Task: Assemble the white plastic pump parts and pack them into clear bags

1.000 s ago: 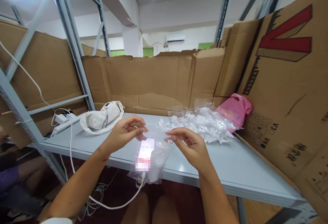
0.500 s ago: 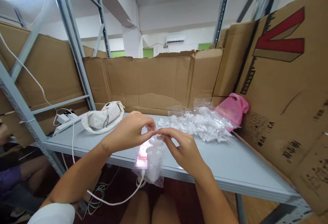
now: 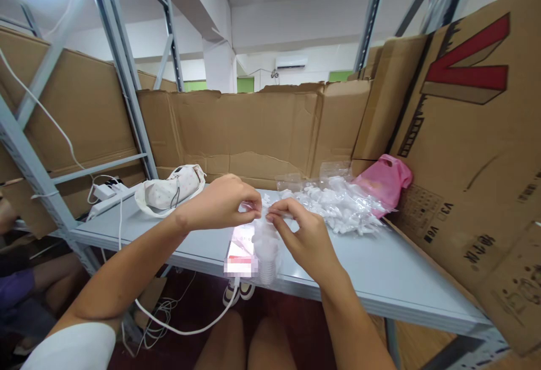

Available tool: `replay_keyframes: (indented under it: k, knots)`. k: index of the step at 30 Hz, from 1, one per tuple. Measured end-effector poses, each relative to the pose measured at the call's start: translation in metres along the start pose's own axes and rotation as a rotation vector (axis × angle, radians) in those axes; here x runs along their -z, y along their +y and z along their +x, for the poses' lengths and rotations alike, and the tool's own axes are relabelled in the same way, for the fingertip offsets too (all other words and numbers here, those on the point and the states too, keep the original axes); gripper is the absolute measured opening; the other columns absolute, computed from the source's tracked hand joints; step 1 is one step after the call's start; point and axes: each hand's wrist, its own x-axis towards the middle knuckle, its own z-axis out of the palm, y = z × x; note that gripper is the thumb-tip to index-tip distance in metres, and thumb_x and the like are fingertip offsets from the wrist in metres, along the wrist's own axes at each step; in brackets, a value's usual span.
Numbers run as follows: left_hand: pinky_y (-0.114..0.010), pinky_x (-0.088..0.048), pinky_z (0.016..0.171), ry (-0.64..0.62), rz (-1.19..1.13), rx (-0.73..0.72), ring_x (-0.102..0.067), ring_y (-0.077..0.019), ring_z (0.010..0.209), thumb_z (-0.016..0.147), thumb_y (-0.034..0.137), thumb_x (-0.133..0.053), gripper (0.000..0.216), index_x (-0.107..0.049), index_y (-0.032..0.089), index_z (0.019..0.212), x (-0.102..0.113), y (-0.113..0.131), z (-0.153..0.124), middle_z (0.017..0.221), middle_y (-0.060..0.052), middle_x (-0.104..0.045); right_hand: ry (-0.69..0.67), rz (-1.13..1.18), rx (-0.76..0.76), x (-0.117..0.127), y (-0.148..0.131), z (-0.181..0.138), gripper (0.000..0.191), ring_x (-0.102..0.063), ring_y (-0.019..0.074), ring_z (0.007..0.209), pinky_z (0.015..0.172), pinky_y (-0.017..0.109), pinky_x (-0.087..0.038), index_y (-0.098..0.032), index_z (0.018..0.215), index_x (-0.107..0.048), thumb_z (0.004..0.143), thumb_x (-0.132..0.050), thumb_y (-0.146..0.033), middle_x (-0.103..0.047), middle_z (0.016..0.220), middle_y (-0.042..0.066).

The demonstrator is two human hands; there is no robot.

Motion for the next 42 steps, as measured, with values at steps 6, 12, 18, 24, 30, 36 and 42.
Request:
replay_keyframes:
  k: [6, 12, 18, 24, 30, 36, 42]
  knots:
    - [-0.026, -0.040, 0.069, 0.158, -0.187, 0.115, -0.057, -0.0129, 0.063, 0.073, 0.030, -0.062, 0.013, -0.068, 0.020, 0.066, 0.002, -0.022, -0.010, 0.066, 0.000, -0.067, 0.063, 0.057, -0.070, 0.012, 0.008, 0.008, 0.014, -0.064, 0.0162, 0.071, 0.067, 0.029, -0.052, -0.022, 0.076, -0.061, 0.081, -0.061, -0.035, -0.068, 0.073, 0.001]
    - [-0.025, -0.044, 0.069, 0.297, -0.483, 0.197, -0.058, -0.0118, 0.071, 0.079, 0.034, -0.057, 0.021, -0.066, 0.017, 0.073, -0.011, -0.032, -0.010, 0.074, -0.002, -0.066, 0.165, 0.228, -0.107, 0.016, 0.025, 0.016, 0.015, -0.065, 0.0170, 0.069, 0.064, 0.030, -0.052, -0.021, 0.078, -0.063, 0.076, -0.068, -0.035, -0.069, 0.072, 0.002]
    - [-0.026, -0.046, 0.071, 0.367, -0.652, 0.204, -0.057, -0.0113, 0.072, 0.084, 0.032, -0.052, 0.020, -0.061, 0.015, 0.084, -0.031, -0.034, -0.001, 0.078, -0.004, -0.063, 0.193, 0.454, -0.208, 0.010, 0.040, 0.020, 0.018, -0.068, 0.0181, 0.067, 0.065, 0.033, -0.056, -0.020, 0.078, -0.063, 0.072, -0.071, -0.035, -0.071, 0.070, 0.002]
    - [-0.028, -0.046, 0.082, 0.300, -0.602, 0.041, -0.057, -0.0117, 0.083, 0.079, 0.024, -0.061, 0.053, -0.041, 0.025, 0.128, -0.045, -0.035, -0.002, 0.114, -0.007, -0.057, 0.230, 0.466, -0.279, 0.005, 0.056, 0.019, 0.019, -0.066, 0.0161, 0.061, 0.059, 0.029, -0.054, -0.020, 0.074, -0.062, 0.075, -0.068, -0.038, -0.069, 0.064, 0.001]
    - [-0.028, -0.045, 0.075, 0.370, -0.412, -0.013, -0.054, -0.0123, 0.076, 0.087, 0.027, -0.049, 0.016, -0.060, 0.019, 0.094, -0.050, -0.032, 0.007, 0.089, -0.004, -0.063, 0.221, 0.468, -0.322, -0.004, 0.066, 0.020, 0.032, -0.063, 0.0165, 0.056, 0.061, 0.031, -0.053, -0.019, 0.065, -0.057, 0.078, -0.061, -0.048, -0.065, 0.057, 0.002]
    - [-0.020, -0.041, 0.053, 0.591, -0.875, 0.252, -0.050, -0.0075, 0.057, 0.084, 0.032, -0.052, 0.017, -0.052, 0.017, 0.077, -0.068, -0.036, 0.031, 0.064, 0.002, -0.053, -0.017, 0.749, -0.308, -0.017, 0.080, 0.014, 0.050, -0.067, 0.0205, 0.075, 0.074, 0.038, -0.054, -0.024, 0.104, -0.053, 0.070, -0.065, -0.057, -0.069, 0.086, 0.006]
    - [-0.017, -0.034, 0.040, 0.573, -1.291, 0.458, -0.042, -0.0049, 0.041, 0.082, 0.035, -0.051, 0.023, -0.045, 0.017, 0.069, -0.082, -0.040, 0.056, 0.053, 0.005, -0.047, 0.138, 0.629, -0.216, -0.023, 0.081, 0.007, 0.069, -0.066, 0.0170, 0.077, 0.070, 0.034, -0.055, -0.035, 0.134, -0.027, 0.077, -0.065, -0.041, -0.063, 0.108, 0.007]
